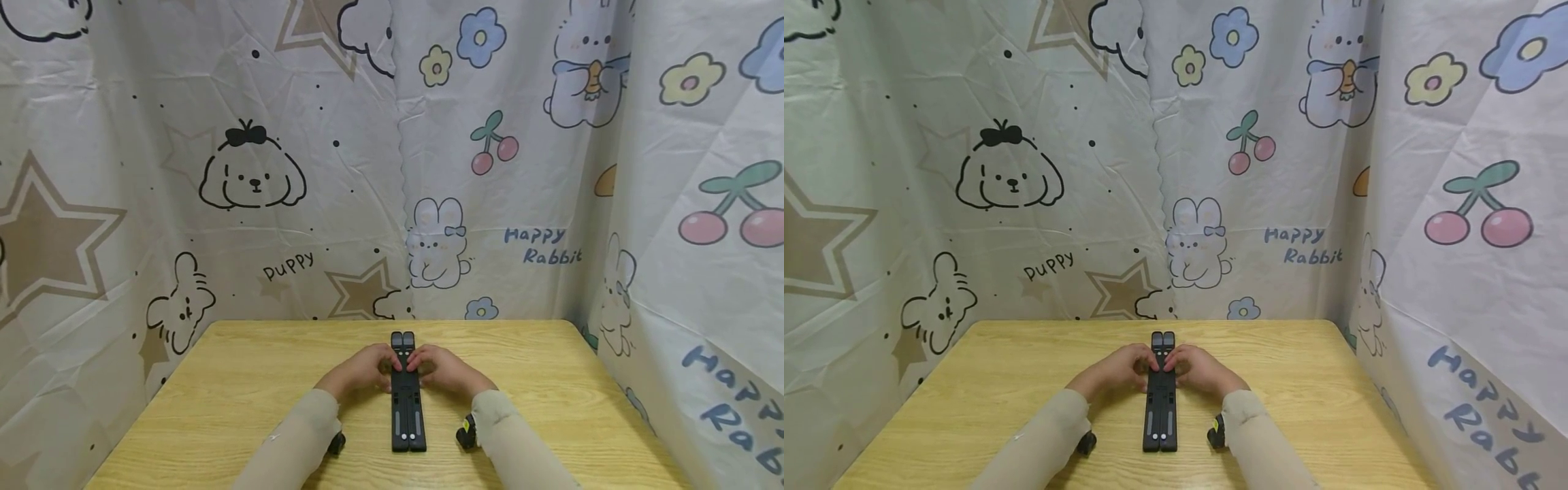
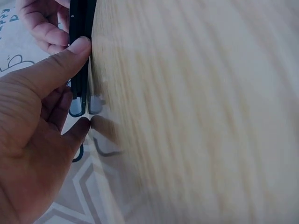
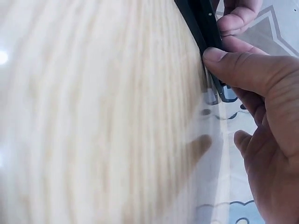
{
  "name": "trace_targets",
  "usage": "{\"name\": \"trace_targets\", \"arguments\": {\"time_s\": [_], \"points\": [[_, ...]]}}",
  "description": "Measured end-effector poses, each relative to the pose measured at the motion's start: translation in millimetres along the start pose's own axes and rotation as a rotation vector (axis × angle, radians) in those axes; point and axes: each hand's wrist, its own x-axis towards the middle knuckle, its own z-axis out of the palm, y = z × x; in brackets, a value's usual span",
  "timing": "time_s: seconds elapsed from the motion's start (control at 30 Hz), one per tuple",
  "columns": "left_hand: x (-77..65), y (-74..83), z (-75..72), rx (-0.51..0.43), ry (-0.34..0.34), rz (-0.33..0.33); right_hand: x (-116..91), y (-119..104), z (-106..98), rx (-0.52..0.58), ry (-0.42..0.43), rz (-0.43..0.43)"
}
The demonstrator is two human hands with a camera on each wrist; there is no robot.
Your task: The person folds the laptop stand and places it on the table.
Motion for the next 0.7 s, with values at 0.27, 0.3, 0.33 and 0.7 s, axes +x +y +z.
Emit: {"name": "trace_targets", "arguments": {"time_s": [0.27,0.3,0.33,0.7], "points": [[-2.0,7.0,0.1,0.070,-0.026,0.001,-4,-15,-3,-0.195,-0.037,-0.038],[-2.7,8.7,-0.4,0.081,-0.031,0.006,-4,-17,-3,-0.227,-0.042,-0.050],[-3.6,10.7,-1.3,0.092,-0.035,0.003,-5,-18,-3,-0.259,-0.043,-0.062],[-20.4,26.2,1.7,-0.029,-0.031,-0.098,-20,-24,0,-0.509,-0.002,-0.103]]}}
